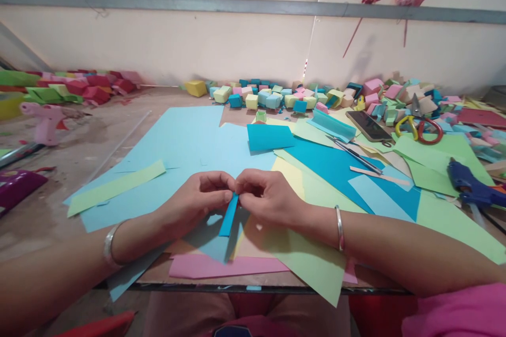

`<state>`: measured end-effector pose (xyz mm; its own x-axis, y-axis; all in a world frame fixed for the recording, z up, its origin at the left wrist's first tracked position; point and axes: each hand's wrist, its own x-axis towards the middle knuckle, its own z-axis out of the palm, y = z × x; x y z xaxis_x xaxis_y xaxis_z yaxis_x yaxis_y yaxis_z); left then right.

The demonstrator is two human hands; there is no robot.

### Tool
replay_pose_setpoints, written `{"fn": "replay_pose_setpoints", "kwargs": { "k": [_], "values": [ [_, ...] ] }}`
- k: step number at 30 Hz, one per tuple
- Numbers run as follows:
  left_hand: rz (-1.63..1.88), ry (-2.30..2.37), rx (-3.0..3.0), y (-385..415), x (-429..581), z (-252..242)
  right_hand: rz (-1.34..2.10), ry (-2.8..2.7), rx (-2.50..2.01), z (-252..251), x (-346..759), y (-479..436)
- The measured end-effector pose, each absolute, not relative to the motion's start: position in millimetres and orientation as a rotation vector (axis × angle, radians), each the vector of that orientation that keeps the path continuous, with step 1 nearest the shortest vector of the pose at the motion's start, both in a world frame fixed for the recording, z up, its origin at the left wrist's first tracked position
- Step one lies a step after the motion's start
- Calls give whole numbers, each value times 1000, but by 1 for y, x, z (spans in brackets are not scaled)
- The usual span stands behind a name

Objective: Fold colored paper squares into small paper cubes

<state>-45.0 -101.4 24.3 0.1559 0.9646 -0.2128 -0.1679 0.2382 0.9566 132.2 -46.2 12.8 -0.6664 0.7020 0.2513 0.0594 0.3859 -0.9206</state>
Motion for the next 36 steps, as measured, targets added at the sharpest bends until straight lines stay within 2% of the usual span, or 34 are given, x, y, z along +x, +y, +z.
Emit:
{"fn": "replay_pose_setpoints", "kwargs": {
  "k": [4,11,16,19,24,27,30,36],
  "values": [
    [1043,1122,1039,-100,-45,24,1136,-2127,-651,14,134,-47],
    [1049,1120,1110,-103,-44,25,1361,-2043,-725,14,131,-49],
    [1050,1086,1076,-103,-44,23,1269,-2065,-678,13,133,-51],
    [1071,1087,1072,-102,-44,25,1117,-2131,-613,14,135,-51],
    [1149,1127,988,-100,-45,26,545,-2348,-315,9,135,-44],
    [1168,1136,948,-100,-46,23,367,-2370,-302,6,133,-41],
    [1194,1113,905,-100,-46,21,427,-2286,-329,7,132,-41],
    [1190,1100,862,-100,-44,22,778,-2155,-528,11,133,-42]
  ]
}}
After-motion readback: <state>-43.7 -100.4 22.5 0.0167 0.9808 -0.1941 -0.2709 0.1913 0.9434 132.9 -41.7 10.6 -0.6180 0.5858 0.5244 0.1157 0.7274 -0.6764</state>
